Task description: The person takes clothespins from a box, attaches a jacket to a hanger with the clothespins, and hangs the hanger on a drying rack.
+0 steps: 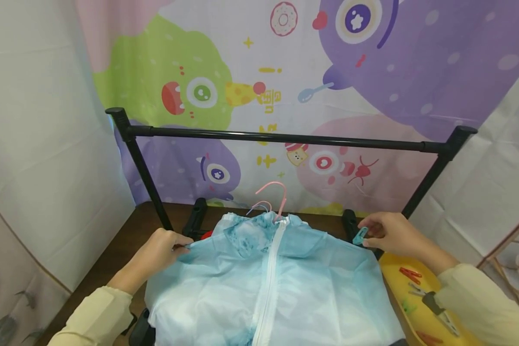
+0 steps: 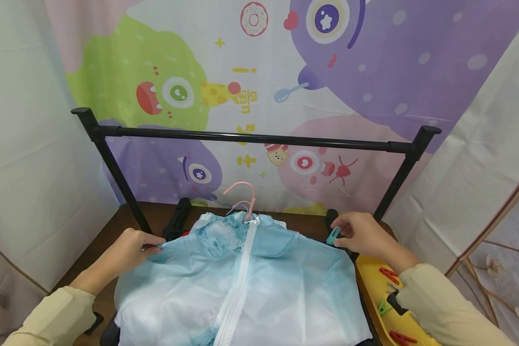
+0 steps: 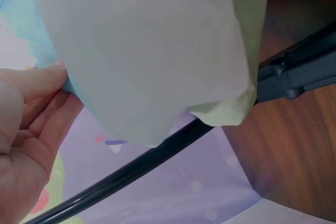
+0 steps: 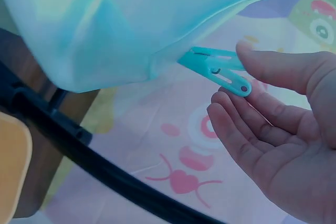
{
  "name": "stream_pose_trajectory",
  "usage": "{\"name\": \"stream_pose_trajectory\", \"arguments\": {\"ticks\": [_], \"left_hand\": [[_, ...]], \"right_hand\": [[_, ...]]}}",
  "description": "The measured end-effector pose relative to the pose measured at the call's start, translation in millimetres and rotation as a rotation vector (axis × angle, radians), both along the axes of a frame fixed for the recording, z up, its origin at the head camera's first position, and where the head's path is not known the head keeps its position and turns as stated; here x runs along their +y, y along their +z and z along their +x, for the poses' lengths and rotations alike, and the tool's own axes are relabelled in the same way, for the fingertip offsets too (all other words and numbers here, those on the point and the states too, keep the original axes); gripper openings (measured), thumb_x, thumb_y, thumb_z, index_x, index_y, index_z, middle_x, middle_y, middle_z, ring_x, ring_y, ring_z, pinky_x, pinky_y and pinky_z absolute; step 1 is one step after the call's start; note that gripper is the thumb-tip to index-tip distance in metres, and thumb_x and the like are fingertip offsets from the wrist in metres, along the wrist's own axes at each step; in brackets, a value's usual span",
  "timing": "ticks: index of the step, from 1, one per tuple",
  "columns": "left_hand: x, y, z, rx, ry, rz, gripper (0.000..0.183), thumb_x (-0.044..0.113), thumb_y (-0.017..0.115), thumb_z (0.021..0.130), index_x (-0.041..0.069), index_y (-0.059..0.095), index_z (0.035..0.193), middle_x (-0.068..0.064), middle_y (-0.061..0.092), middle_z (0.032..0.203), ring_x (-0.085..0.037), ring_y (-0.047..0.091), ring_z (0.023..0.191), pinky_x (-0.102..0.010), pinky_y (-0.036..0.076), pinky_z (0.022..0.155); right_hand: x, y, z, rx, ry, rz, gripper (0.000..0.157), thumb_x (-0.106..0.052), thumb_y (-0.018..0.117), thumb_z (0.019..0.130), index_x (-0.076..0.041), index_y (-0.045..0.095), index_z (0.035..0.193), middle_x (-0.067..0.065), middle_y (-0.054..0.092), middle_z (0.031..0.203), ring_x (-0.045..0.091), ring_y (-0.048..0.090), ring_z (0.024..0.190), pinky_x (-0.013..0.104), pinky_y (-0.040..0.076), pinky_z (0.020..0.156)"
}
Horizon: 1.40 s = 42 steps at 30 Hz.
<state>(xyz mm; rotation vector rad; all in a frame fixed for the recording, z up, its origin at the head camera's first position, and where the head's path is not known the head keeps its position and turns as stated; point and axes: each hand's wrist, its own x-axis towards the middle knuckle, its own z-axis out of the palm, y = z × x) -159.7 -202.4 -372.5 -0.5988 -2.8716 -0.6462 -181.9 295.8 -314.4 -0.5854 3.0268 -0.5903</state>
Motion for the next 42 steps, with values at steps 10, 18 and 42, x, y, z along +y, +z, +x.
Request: {"name": "stream_pose_trajectory", "arguments": {"ticks": [10, 18, 42], "left_hand": [[0, 0.0, 0.1, -0.002, 0.009, 0.011, 0.021, 0.0, 0.072, 0.08, 0.0, 0.075, 0.1, -0.017, 0.075, 0.096, -0.025, 0.073, 0.081, -0.031, 0.06, 0.067], [1, 1.2, 0.3, -0.004, 0.019, -0.008, 0.021, 0.001, 0.071, 0.08, 0.0, 0.075, 0.101, -0.018, 0.075, 0.096, -0.024, 0.073, 0.08, -0.031, 0.06, 0.066], [2, 1.2, 1.2, -0.003, 0.018, -0.003, 0.021, -0.001, 0.071, 0.08, 0.0, 0.075, 0.1, -0.017, 0.075, 0.097, -0.024, 0.073, 0.081, -0.032, 0.06, 0.067]], "right_hand": [[-13, 13.4, 0.3, 0.028, 0.047, 0.003, 0.03, -0.011, 0.078, 0.078, -0.001, 0.069, 0.105, 0.007, 0.07, 0.091, 0.014, 0.065, 0.078, 0.032, 0.061, 0.069], [-25, 27.8, 3.4, 0.048, 0.103, -0.007, 0.032, -0.014, 0.078, 0.079, -0.002, 0.069, 0.107, 0.007, 0.072, 0.093, 0.019, 0.069, 0.082, 0.032, 0.061, 0.071], [-61, 51.9, 18.9, 0.155, 0.205, -0.011, 0.033, -0.014, 0.08, 0.077, -0.005, 0.07, 0.107, 0.001, 0.072, 0.091, 0.016, 0.07, 0.081, 0.033, 0.06, 0.074]]}}
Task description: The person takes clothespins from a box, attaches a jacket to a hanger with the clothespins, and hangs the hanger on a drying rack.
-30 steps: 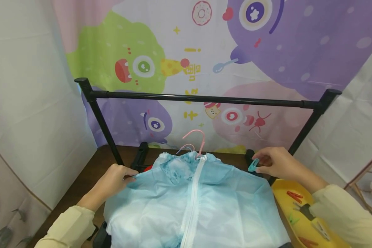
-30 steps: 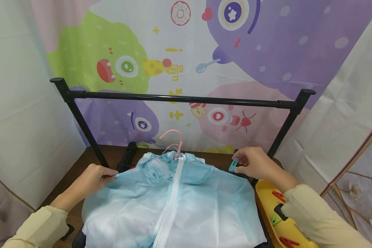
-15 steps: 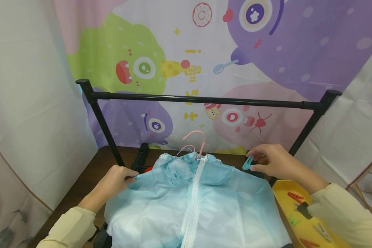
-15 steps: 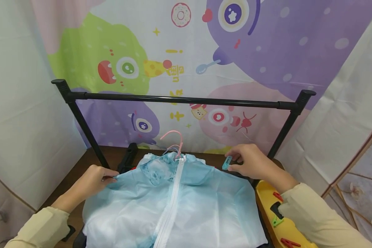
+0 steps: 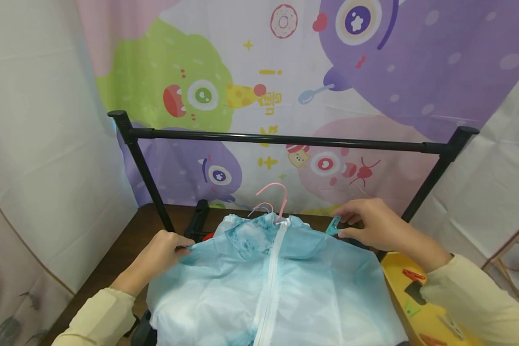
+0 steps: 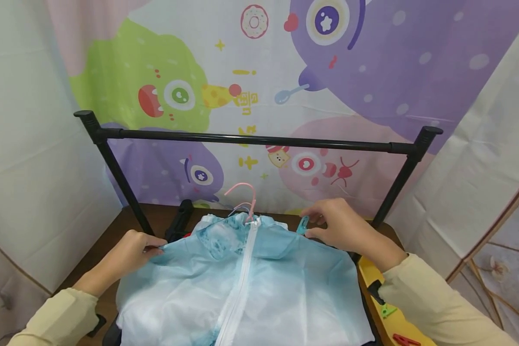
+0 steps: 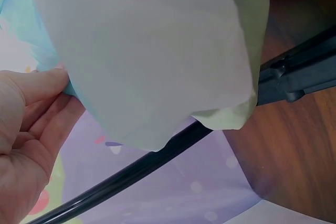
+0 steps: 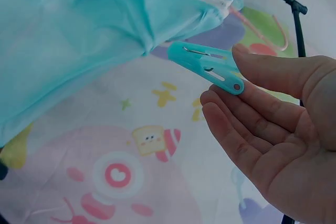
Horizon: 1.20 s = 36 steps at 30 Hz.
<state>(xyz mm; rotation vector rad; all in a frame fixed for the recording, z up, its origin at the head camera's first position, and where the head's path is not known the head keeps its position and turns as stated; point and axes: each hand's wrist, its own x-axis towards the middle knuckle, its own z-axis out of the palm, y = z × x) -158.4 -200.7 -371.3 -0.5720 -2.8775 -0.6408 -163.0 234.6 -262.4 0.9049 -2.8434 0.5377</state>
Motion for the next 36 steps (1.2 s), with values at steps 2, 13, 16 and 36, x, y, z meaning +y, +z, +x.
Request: {"name": "stream_pose_trajectory", "arguments": {"ticks": [2, 13, 16, 36], "left_hand": [[0, -0.7, -0.2, -0.002, 0.002, 0.005, 0.021, -0.001, 0.072, 0.08, 0.0, 0.075, 0.1, -0.017, 0.075, 0.097, -0.025, 0.073, 0.082, -0.032, 0.06, 0.067], [2, -3.6, -1.0, -0.025, 0.029, 0.01, 0.02, 0.001, 0.072, 0.08, 0.001, 0.076, 0.1, -0.017, 0.075, 0.096, -0.025, 0.073, 0.081, -0.031, 0.06, 0.066], [3, -3.8, -1.0, -0.031, 0.036, 0.011, 0.02, 0.001, 0.072, 0.081, 0.001, 0.075, 0.101, -0.017, 0.075, 0.096, -0.024, 0.073, 0.081, -0.031, 0.06, 0.066], [4, 0.9, 0.1, 0.003, 0.029, -0.002, 0.02, 0.0, 0.073, 0.079, 0.001, 0.076, 0.099, -0.017, 0.075, 0.094, -0.022, 0.073, 0.077, -0.029, 0.059, 0.063]], "right_hand": [[-4, -0.1, 0.5, 0.019, 0.022, 0.002, 0.033, -0.014, 0.08, 0.077, -0.006, 0.071, 0.107, 0.0, 0.073, 0.091, 0.015, 0.069, 0.081, 0.033, 0.06, 0.074], [-38, 5.8, 0.9, 0.03, 0.115, -0.024, 0.031, -0.011, 0.077, 0.08, -0.008, 0.07, 0.111, -0.001, 0.074, 0.091, 0.01, 0.069, 0.08, 0.024, 0.058, 0.068], [-48, 6.2, 0.0, 0.043, 0.136, -0.035, 0.032, -0.011, 0.077, 0.08, -0.008, 0.07, 0.112, 0.001, 0.074, 0.092, 0.012, 0.069, 0.08, 0.024, 0.058, 0.069], [-128, -7.2, 2.1, 0.167, 0.305, -0.008, 0.02, -0.012, 0.072, 0.085, -0.006, 0.063, 0.101, 0.004, 0.066, 0.099, 0.016, 0.064, 0.089, 0.026, 0.056, 0.08]]}}
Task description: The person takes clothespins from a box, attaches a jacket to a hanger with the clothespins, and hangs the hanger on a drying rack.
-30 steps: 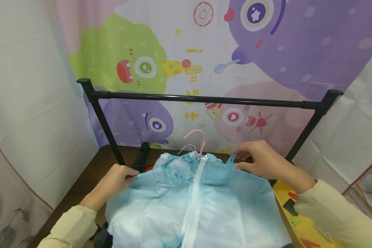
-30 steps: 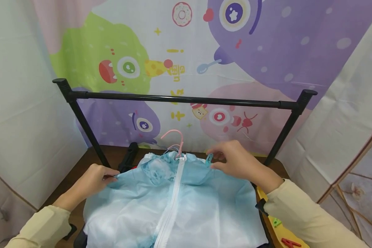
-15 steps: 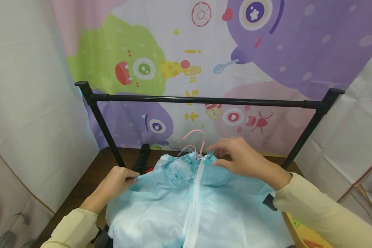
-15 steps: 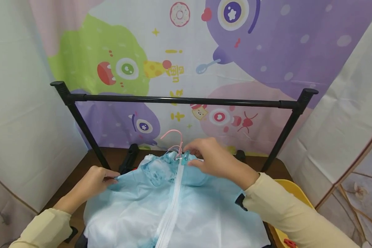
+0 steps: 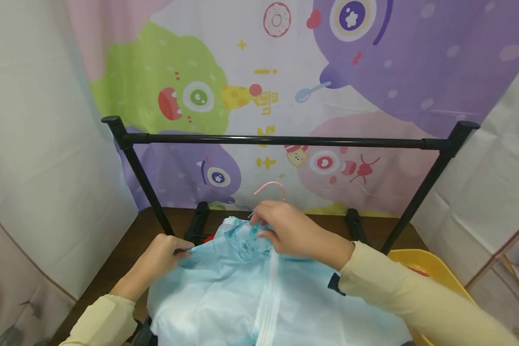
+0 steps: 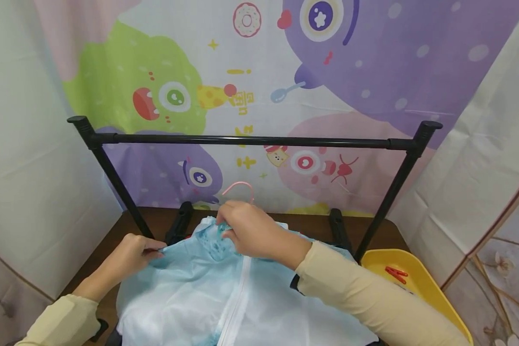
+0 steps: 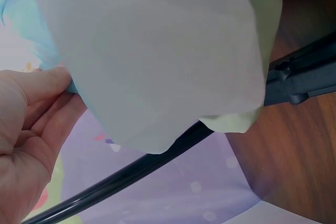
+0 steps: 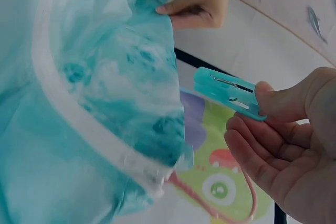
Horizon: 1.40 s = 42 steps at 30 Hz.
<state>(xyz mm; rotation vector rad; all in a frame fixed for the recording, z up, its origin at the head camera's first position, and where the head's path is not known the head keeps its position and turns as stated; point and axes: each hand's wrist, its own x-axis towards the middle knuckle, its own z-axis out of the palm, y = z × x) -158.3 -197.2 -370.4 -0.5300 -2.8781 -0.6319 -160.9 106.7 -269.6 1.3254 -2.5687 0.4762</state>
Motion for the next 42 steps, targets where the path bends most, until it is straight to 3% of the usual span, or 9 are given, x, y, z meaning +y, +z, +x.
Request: {"name": "stream_pose_trajectory", "arguments": {"ticks": [7, 13, 17, 25, 31, 37, 42], "left_hand": [[0, -4.0, 1.4, 0.009, -0.022, 0.007, 0.021, 0.0, 0.073, 0.078, 0.002, 0.076, 0.098, -0.015, 0.076, 0.091, -0.019, 0.072, 0.075, -0.025, 0.058, 0.061], [-2, -3.6, 1.5, 0.04, -0.033, 0.005, 0.02, -0.001, 0.073, 0.078, 0.002, 0.077, 0.097, -0.014, 0.076, 0.09, -0.017, 0.071, 0.073, -0.024, 0.057, 0.061], [-2, -4.0, 2.1, 0.056, -0.033, -0.005, 0.019, -0.001, 0.073, 0.078, 0.002, 0.077, 0.097, -0.014, 0.076, 0.09, -0.018, 0.071, 0.073, -0.025, 0.057, 0.06], [-2, -5.6, 2.1, 0.089, -0.031, -0.019, 0.018, -0.003, 0.074, 0.077, 0.005, 0.078, 0.092, -0.01, 0.076, 0.084, -0.003, 0.058, 0.06, -0.017, 0.05, 0.055], [-1, -6.9, 3.4, 0.068, -0.025, -0.025, 0.018, -0.001, 0.074, 0.077, 0.002, 0.077, 0.094, -0.011, 0.076, 0.087, -0.007, 0.065, 0.065, -0.019, 0.053, 0.057], [-2, -3.0, 2.2, 0.089, -0.054, -0.041, 0.017, -0.003, 0.074, 0.076, 0.004, 0.078, 0.091, -0.009, 0.076, 0.083, -0.003, 0.056, 0.059, -0.016, 0.046, 0.053], [-2, 3.9, -1.2, 0.116, -0.067, -0.051, 0.017, -0.003, 0.074, 0.076, 0.004, 0.078, 0.091, -0.01, 0.076, 0.085, -0.006, 0.062, 0.062, -0.017, 0.05, 0.055]], "right_hand": [[-14, -8.9, 2.6, 0.064, 0.052, -0.019, 0.012, -0.008, 0.071, 0.085, -0.007, 0.064, 0.094, 0.002, 0.064, 0.094, 0.017, 0.063, 0.089, 0.025, 0.056, 0.079], [-29, -12.7, -4.6, 0.126, 0.115, -0.077, 0.009, -0.007, 0.071, 0.085, -0.008, 0.063, 0.088, 0.0, 0.064, 0.088, 0.012, 0.063, 0.081, 0.023, 0.055, 0.077], [-42, -14.3, -10.2, 0.109, 0.127, -0.073, 0.006, -0.008, 0.069, 0.087, -0.008, 0.064, 0.09, 0.001, 0.064, 0.09, 0.012, 0.064, 0.083, 0.019, 0.055, 0.074], [-65, -17.3, -19.5, -0.037, 0.049, 0.054, 0.012, -0.012, 0.064, 0.091, -0.006, 0.065, 0.102, 0.003, 0.066, 0.101, 0.015, 0.064, 0.096, 0.021, 0.055, 0.083], [-76, -21.9, -21.3, -0.097, -0.011, 0.119, 0.012, -0.012, 0.065, 0.091, -0.008, 0.068, 0.102, 0.001, 0.068, 0.101, 0.015, 0.065, 0.097, 0.02, 0.055, 0.083], [-80, -22.8, -21.4, -0.06, -0.013, 0.133, 0.009, -0.011, 0.066, 0.09, -0.008, 0.069, 0.098, 0.0, 0.07, 0.097, 0.014, 0.067, 0.093, 0.019, 0.055, 0.082], [-83, -19.6, -24.8, -0.059, -0.026, 0.135, 0.009, -0.01, 0.067, 0.09, -0.008, 0.07, 0.098, 0.0, 0.072, 0.097, 0.013, 0.067, 0.094, 0.019, 0.056, 0.082]]}}
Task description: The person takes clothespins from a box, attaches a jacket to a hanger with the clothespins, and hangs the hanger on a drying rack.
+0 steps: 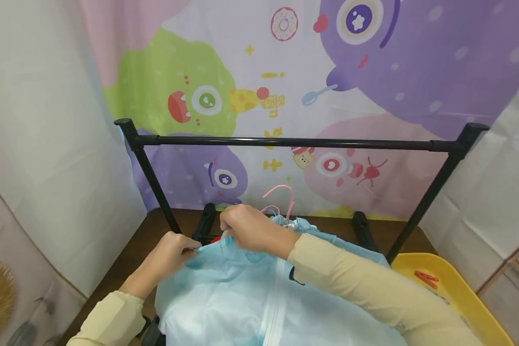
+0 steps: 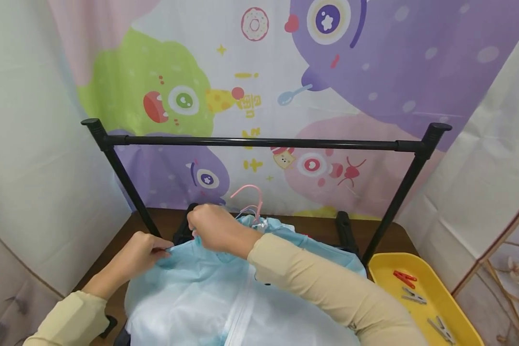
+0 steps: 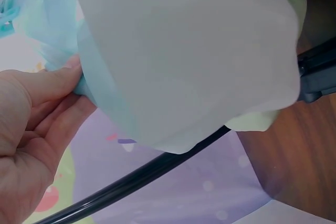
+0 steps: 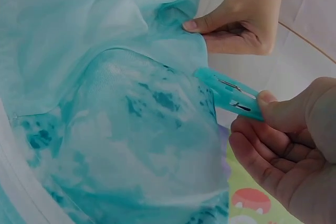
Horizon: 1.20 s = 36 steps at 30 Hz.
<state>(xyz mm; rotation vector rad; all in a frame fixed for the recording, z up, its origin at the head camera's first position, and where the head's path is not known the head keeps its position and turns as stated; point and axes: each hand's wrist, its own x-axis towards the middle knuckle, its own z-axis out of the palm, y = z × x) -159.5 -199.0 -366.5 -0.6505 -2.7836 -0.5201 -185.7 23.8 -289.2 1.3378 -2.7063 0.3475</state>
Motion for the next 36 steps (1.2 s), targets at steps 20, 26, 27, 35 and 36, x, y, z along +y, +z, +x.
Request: {"name": "stream_pose_trajectory", "arguments": {"ticks": [20, 26, 27, 35, 36], "left_hand": [[3, 1.7, 0.8, -0.013, 0.019, 0.005, 0.015, -0.002, 0.075, 0.076, 0.005, 0.078, 0.089, -0.009, 0.076, 0.083, -0.002, 0.057, 0.059, -0.016, 0.05, 0.054], [2, 0.4, 0.4, -0.015, 0.022, 0.003, 0.015, 0.0, 0.075, 0.076, 0.004, 0.078, 0.09, -0.01, 0.076, 0.085, -0.008, 0.066, 0.065, -0.019, 0.053, 0.056], [1, 0.1, 0.3, -0.017, 0.022, 0.006, 0.015, 0.0, 0.075, 0.076, 0.004, 0.078, 0.09, -0.01, 0.076, 0.085, -0.009, 0.066, 0.066, -0.02, 0.054, 0.057], [2, -0.3, 2.1, -0.051, 0.028, 0.027, 0.017, -0.001, 0.074, 0.077, 0.004, 0.078, 0.093, -0.012, 0.076, 0.088, -0.017, 0.071, 0.072, -0.025, 0.058, 0.06], [2, -0.6, 2.2, -0.056, 0.027, 0.029, 0.017, -0.001, 0.074, 0.077, 0.004, 0.078, 0.093, -0.012, 0.076, 0.088, -0.018, 0.072, 0.073, -0.026, 0.058, 0.061]], "right_hand": [[1, 4.3, -7.7, -0.279, -0.133, 0.02, 0.048, -0.033, 0.061, 0.094, -0.007, 0.055, 0.134, 0.007, 0.062, 0.129, 0.019, 0.058, 0.119, 0.031, 0.051, 0.099], [11, 7.7, -5.0, -0.3, -0.08, -0.035, 0.043, -0.03, 0.063, 0.093, -0.006, 0.059, 0.129, 0.008, 0.066, 0.121, 0.02, 0.062, 0.113, 0.032, 0.053, 0.095], [12, 7.8, -4.4, -0.305, -0.071, -0.045, 0.042, -0.03, 0.064, 0.093, -0.006, 0.06, 0.127, 0.008, 0.066, 0.12, 0.02, 0.062, 0.112, 0.032, 0.053, 0.094], [29, 8.6, 0.6, -0.351, -0.029, -0.082, 0.034, -0.02, 0.068, 0.09, -0.005, 0.065, 0.12, 0.008, 0.07, 0.115, 0.02, 0.065, 0.106, 0.031, 0.055, 0.092], [32, 8.9, 1.3, -0.362, -0.027, -0.079, 0.033, -0.017, 0.068, 0.089, -0.004, 0.065, 0.119, 0.008, 0.07, 0.115, 0.02, 0.065, 0.106, 0.031, 0.055, 0.092]]}}
